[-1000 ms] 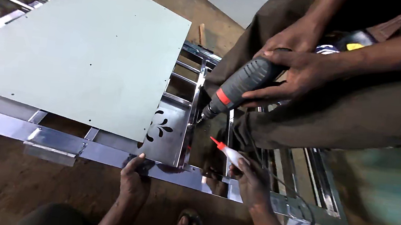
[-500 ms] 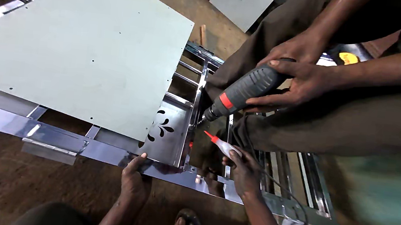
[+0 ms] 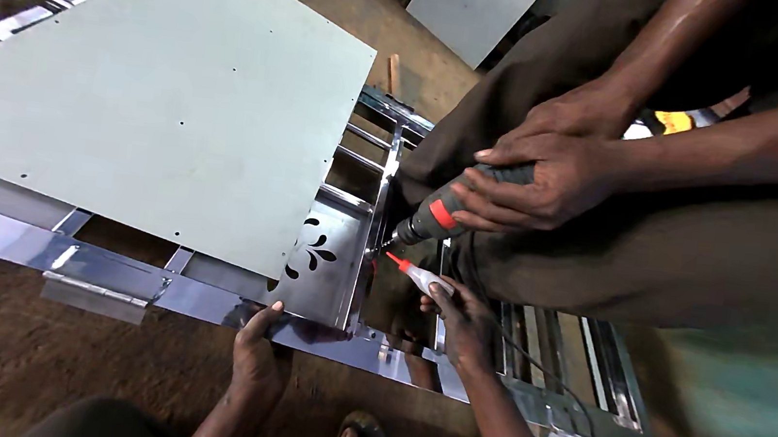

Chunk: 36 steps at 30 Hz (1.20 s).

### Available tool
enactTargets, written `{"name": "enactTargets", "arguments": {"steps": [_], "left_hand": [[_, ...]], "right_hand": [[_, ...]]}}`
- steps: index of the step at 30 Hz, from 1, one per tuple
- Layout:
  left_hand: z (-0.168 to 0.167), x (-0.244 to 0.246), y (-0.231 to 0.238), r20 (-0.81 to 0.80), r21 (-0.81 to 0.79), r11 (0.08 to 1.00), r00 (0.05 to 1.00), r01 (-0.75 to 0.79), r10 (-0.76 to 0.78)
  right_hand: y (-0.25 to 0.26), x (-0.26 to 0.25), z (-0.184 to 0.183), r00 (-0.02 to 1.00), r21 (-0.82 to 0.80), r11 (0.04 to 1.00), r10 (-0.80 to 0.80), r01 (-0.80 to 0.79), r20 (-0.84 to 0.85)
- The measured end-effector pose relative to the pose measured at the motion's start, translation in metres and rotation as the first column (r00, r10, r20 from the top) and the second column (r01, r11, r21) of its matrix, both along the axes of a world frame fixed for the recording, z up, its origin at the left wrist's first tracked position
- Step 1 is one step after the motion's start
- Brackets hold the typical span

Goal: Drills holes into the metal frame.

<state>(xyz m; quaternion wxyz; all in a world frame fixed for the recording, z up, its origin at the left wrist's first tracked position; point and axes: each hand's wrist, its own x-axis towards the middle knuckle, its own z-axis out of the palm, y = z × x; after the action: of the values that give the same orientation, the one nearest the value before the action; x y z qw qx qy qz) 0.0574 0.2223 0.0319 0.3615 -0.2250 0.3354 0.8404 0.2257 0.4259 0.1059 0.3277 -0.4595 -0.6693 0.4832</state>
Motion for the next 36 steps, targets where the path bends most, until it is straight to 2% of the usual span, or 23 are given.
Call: {"name": "enactTargets", "arguments": {"steps": [9, 13, 36], "left_hand": [[0.002, 0.001, -0.001, -0.009, 0.020, 1.000, 1.000, 0.011, -0.011], [0.002, 0.001, -0.001, -0.022, 0.053, 0.999, 1.000, 0.005, -0.004], [0.002, 0.000, 0.000, -0.005, 0.075, 0.997, 1.000, -0.029, 0.030]], "right_hand": [[0.005, -0.009, -0.004, 0.988, 0.160, 0.985, 0.043, -0.067, 0.151], [0.006, -0.013, -0.004, 0.980, 0.155, 0.985, 0.041, -0.072, 0.193], [0.005, -0.019, -0.005, 0.980, 0.138, 0.987, 0.058, -0.085, 0.189]]}}
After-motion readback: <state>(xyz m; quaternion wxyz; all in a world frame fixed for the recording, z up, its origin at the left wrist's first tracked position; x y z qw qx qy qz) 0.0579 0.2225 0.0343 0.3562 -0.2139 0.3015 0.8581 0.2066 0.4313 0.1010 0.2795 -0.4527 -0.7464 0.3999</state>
